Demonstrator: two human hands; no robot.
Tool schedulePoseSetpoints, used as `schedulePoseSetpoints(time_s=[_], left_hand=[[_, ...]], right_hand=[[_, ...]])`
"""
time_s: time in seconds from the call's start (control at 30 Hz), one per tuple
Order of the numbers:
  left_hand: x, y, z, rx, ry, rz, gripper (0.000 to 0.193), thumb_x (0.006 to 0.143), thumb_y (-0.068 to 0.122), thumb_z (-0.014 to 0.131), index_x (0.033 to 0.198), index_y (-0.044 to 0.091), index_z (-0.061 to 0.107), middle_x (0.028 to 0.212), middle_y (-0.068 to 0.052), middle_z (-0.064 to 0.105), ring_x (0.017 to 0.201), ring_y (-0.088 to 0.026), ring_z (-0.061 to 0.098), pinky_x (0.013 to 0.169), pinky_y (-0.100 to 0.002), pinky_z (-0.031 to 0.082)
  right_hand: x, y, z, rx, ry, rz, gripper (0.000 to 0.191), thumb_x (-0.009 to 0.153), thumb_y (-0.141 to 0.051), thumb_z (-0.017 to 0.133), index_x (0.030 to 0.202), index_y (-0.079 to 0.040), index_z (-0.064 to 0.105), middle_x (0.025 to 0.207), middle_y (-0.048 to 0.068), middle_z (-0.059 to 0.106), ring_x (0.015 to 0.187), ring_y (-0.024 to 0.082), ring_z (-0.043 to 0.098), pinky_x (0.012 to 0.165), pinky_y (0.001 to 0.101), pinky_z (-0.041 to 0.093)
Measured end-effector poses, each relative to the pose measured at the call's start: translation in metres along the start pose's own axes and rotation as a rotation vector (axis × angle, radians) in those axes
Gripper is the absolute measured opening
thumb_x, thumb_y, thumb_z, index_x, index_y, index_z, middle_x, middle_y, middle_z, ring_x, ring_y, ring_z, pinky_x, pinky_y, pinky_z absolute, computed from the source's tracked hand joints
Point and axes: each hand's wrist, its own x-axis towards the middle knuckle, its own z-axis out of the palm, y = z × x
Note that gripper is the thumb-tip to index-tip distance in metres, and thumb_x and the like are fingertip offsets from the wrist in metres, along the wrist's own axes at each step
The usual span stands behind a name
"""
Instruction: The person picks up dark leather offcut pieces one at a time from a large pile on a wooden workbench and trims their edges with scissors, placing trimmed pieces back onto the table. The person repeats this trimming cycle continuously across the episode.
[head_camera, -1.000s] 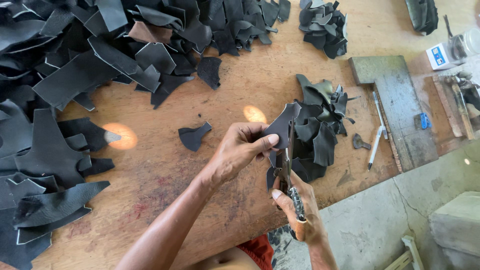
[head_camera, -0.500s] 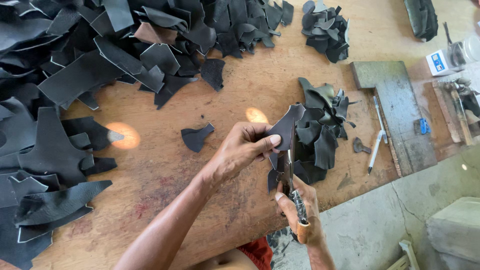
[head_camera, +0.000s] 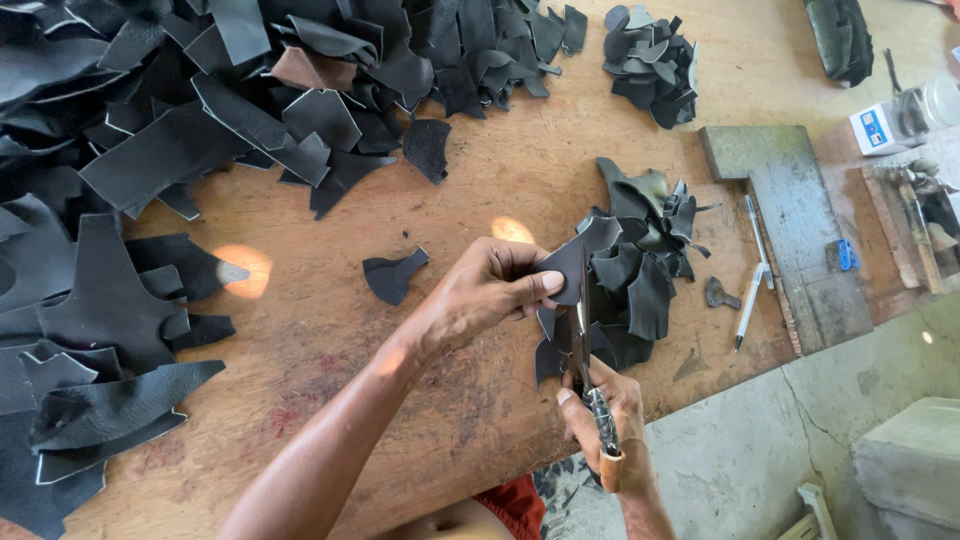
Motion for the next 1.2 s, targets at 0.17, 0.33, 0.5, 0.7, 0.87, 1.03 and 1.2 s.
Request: schedulePoseSetpoints(time_s=[0.17, 0.33, 0.5, 0.7, 0.87, 1.03, 1.2], left_hand=[[0.002, 0.004, -0.002, 0.001, -0.023, -0.022, 0.024, 0.089, 0.029, 0.076, 0.101, 0.008, 0.079, 0.073, 0.003, 0.068, 0.064, -0.004, 0.056, 0.055, -0.021, 0.046], [0.003, 0.007, -0.005, 0.064, -0.046, -0.018, 0.024, 0.09, 0.028, 0.076, 0.101, 0.007, 0.08, 0.071, 0.002, 0.067, 0.061, -0.005, 0.055, 0.052, -0.023, 0.043], [0.0, 0.002, 0.006, -0.133, 0.024, 0.049, 0.025, 0.09, 0.022, 0.076, 0.108, 0.005, 0.076, 0.081, 0.001, 0.072, 0.068, -0.005, 0.063, 0.059, -0.022, 0.053], [-0.005, -0.006, 0.027, -0.237, 0.228, 0.18, 0.022, 0.097, 0.019, 0.07, 0.109, 0.001, 0.075, 0.081, 0.0, 0.071, 0.068, -0.006, 0.061, 0.059, -0.021, 0.05], [-0.011, 0.002, 0.029, -0.07, 0.245, 0.272, 0.022, 0.099, 0.02, 0.07, 0.109, 0.002, 0.076, 0.081, 0.001, 0.07, 0.07, -0.005, 0.06, 0.061, -0.022, 0.051], [-0.015, 0.014, 0.035, 0.08, 0.274, 0.203, 0.022, 0.097, 0.022, 0.068, 0.109, 0.005, 0.076, 0.074, 0.002, 0.068, 0.064, -0.005, 0.057, 0.055, -0.023, 0.048], [-0.014, 0.02, 0.031, 0.078, 0.227, 0.222, 0.022, 0.1, 0.021, 0.065, 0.108, 0.004, 0.076, 0.072, 0.003, 0.064, 0.063, -0.005, 0.053, 0.055, -0.023, 0.046]], right_hand=[[-0.002, 0.002, -0.002, -0.022, 0.003, -0.028, 0.009, 0.082, -0.011, 0.064, 0.08, -0.003, 0.062, 0.05, 0.003, 0.06, 0.039, 0.011, 0.058, 0.04, 0.0281, 0.052], [-0.004, 0.007, -0.003, -0.034, -0.005, -0.029, 0.008, 0.082, -0.011, 0.065, 0.08, -0.003, 0.063, 0.049, 0.003, 0.059, 0.038, 0.012, 0.058, 0.039, 0.0285, 0.049], [-0.002, 0.008, 0.005, 0.063, 0.056, -0.014, 0.004, 0.081, -0.007, 0.065, 0.078, -0.005, 0.063, 0.052, 0.003, 0.061, 0.038, 0.012, 0.058, 0.036, 0.0293, 0.051], [0.0, -0.001, 0.019, 0.123, 0.064, 0.04, 0.004, 0.081, -0.005, 0.067, 0.079, -0.005, 0.063, 0.059, 0.003, 0.059, 0.045, 0.011, 0.056, 0.043, 0.0296, 0.05], [0.005, -0.009, 0.018, 0.23, 0.036, -0.075, 0.01, 0.083, -0.015, 0.064, 0.083, -0.005, 0.062, 0.067, 0.002, 0.059, 0.056, 0.011, 0.058, 0.052, 0.03, 0.053], [0.013, -0.015, 0.016, 0.228, 0.037, -0.1, 0.022, 0.086, -0.024, 0.063, 0.084, -0.002, 0.06, 0.07, 0.004, 0.058, 0.06, 0.013, 0.061, 0.056, 0.0308, 0.055], [0.01, -0.018, 0.013, 0.289, 0.025, -0.107, 0.017, 0.083, -0.017, 0.061, 0.085, 0.0, 0.062, 0.068, 0.005, 0.056, 0.058, 0.013, 0.057, 0.055, 0.0311, 0.052]])
